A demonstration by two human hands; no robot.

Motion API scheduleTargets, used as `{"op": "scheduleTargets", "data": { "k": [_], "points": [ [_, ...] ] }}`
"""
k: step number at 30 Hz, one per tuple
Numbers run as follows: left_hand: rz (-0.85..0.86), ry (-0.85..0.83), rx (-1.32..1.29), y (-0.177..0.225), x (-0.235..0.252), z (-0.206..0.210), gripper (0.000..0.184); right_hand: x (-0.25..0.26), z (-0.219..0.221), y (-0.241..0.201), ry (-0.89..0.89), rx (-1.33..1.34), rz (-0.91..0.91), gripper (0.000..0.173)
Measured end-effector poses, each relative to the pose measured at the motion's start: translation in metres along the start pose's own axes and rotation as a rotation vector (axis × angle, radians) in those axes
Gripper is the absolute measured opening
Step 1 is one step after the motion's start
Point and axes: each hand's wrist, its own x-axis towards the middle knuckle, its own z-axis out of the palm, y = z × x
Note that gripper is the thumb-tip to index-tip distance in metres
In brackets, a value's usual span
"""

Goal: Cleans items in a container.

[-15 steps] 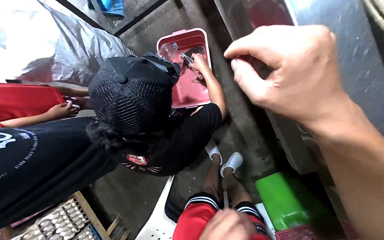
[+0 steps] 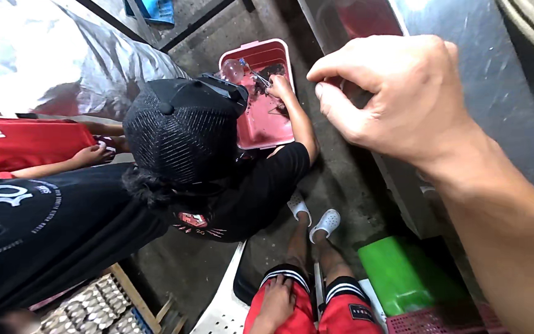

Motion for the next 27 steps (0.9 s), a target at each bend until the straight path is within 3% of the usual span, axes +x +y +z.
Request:
{"op": "scheduleTargets", "data": {
  "k": [11,27],
  "points": [
    [0.112,0.060,-0.153,0.012,0.012,-0.009,0.045,0.000,0.000,0.000,-0.021,-0.019,0.012,0.027],
    [0.136,0.050,-0.155,0.007,0.016,-0.020,0.047,0.000,-0.001,-0.002,-0.044,-0.024,0.038,0.028]
  ]
}}
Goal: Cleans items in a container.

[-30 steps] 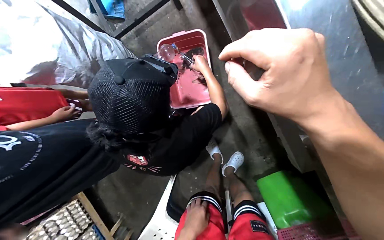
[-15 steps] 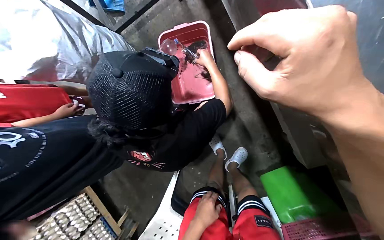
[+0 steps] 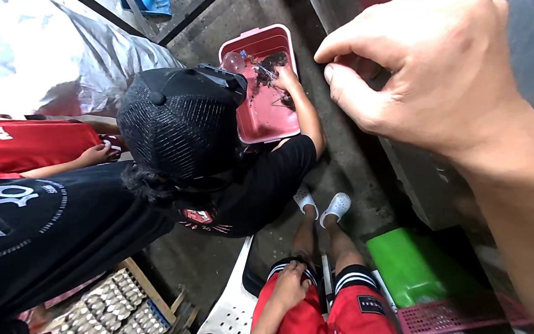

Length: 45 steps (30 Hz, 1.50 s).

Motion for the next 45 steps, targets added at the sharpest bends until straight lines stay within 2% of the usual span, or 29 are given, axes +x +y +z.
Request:
{"op": "scheduleTargets", "data": {
  "k": [2,5,45],
  "points": [
    [0.004,-0.002,0.001,-0.0004,0.0005,-0.0005,0.048,0.0000,-0.0030,-0.0041,-0.038,0.010,0.032,0.027],
    [-0.001,-0.005,-0.004,0.0000,-0.0009,-0.0013,0.048,0.0008,0.0014,0.0013,0.003,0.005,-0.002,0.029],
    [-0.012,0.022,-0.012,-0.0003,-0.0031,-0.0051,0.047,0.0004,0.0028,0.0022,0.001,-0.023,0.000,0.030]
  ]
}}
